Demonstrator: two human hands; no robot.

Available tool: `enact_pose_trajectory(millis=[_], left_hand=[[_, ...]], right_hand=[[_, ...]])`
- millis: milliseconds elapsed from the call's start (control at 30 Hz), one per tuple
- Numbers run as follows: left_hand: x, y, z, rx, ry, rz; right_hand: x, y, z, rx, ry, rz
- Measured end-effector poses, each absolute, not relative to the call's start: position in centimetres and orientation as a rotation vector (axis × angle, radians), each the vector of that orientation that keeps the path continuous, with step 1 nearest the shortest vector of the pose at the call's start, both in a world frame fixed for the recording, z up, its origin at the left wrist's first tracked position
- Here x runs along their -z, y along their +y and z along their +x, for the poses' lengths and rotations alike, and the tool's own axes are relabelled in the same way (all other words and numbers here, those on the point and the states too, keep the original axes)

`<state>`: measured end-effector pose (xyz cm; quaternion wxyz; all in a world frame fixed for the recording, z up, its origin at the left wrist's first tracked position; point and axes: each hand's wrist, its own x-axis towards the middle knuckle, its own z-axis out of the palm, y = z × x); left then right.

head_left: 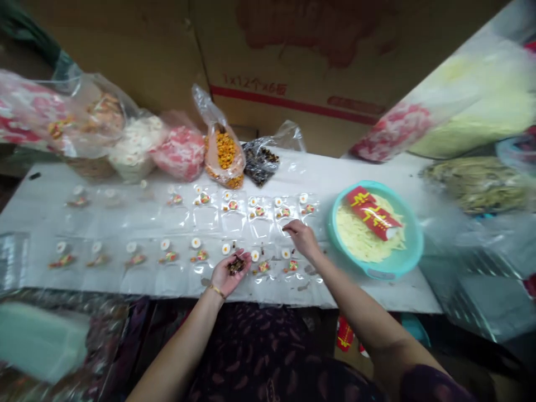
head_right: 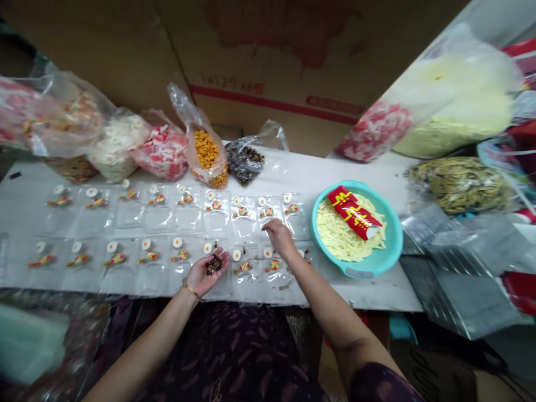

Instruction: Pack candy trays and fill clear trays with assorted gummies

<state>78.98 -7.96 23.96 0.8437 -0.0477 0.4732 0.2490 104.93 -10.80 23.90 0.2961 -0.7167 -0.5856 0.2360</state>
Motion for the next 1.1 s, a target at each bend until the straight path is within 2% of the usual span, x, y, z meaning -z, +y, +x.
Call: enact_pose_trajectory(millis=[133,333,500,700,900,1000,1100], left_hand=[[-23.8,-8.0,78.9,-0.524,1.046,-0.062],[-23.8,-8.8,79.0,-0.549,1.124,-0.084],[-24.3,-8.4,78.7,-0.580,1.107,-0.084],[-25.1,-6.6,81.1,-0.577,1.006,-0.055],[-26.2,-5.2,84.5,-0.540,0.929,-0.016],[-26.4,-4.9,85.1,-0.559,0.867,-0.017],[-26.2,-4.9,85.6,-0.587,0.814,-0.025]], right_hand=[[-25.7,-7.8,115.1,-0.283,-1.663,-2.376],[-24.6,-1.3,118.6,-0.506,-1.967,-2.697],[-23.0,0.0,118.6,-0.572,-1.978,-2.695],[-23.5,-2.8,117.8,-0.417,-1.904,-2.678],[-22.8,-3.4,116.6,-0.507,-1.915,-2.671],[-23.6,-3.5,115.6,-0.432,-1.824,-2.517],[-25.4,-4.9,111.5,-0.577,-1.811,-2.124]])
